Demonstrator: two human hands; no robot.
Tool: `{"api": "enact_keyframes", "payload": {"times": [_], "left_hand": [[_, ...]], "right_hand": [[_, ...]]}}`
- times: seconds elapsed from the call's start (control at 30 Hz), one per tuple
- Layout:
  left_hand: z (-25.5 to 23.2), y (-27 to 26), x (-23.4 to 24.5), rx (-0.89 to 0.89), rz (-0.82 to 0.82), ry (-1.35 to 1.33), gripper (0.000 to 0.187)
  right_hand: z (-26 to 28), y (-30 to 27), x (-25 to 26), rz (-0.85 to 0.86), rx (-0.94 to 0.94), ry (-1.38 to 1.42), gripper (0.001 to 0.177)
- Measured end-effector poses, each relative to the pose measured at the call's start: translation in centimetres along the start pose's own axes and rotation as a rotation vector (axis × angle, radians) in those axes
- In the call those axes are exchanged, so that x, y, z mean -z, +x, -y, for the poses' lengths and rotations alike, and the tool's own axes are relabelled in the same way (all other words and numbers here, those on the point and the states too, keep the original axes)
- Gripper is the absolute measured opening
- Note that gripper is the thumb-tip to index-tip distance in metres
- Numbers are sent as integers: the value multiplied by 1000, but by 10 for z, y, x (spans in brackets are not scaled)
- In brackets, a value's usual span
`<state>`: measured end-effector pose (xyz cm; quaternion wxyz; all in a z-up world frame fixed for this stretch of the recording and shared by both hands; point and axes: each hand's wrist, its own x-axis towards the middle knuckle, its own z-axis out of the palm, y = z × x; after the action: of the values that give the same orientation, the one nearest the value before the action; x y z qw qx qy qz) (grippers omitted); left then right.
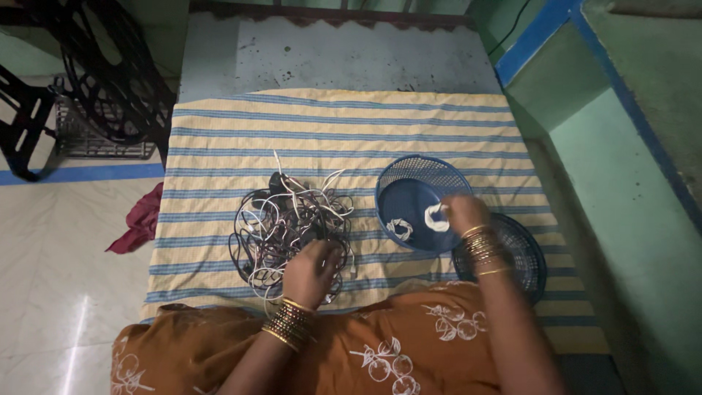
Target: The person sits on a bed and untangles a pile of white and black cables. They separate individual cables, coil them, and place the coiled cables into a blue plastic basket. The process continues with repeated untangling and coiling of cables.
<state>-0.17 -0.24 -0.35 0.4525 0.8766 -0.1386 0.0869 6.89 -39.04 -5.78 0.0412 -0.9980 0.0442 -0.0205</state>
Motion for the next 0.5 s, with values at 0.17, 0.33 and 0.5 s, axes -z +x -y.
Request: {"api": "enact_keyframes", "payload": {"times": [0.17, 0.33, 0.5], "left_hand": [[7, -5, -6, 16, -20, 12, 16], [9, 0, -8, 25, -47, -27, 18], [11, -1, -10, 84, -37, -19, 19]], "right_hand": [[3, 15, -41, 228, -78, -123, 16], [-3, 20, -59, 329, -149, -108, 18], [-3, 22, -85, 409, -81, -110, 16]]}}
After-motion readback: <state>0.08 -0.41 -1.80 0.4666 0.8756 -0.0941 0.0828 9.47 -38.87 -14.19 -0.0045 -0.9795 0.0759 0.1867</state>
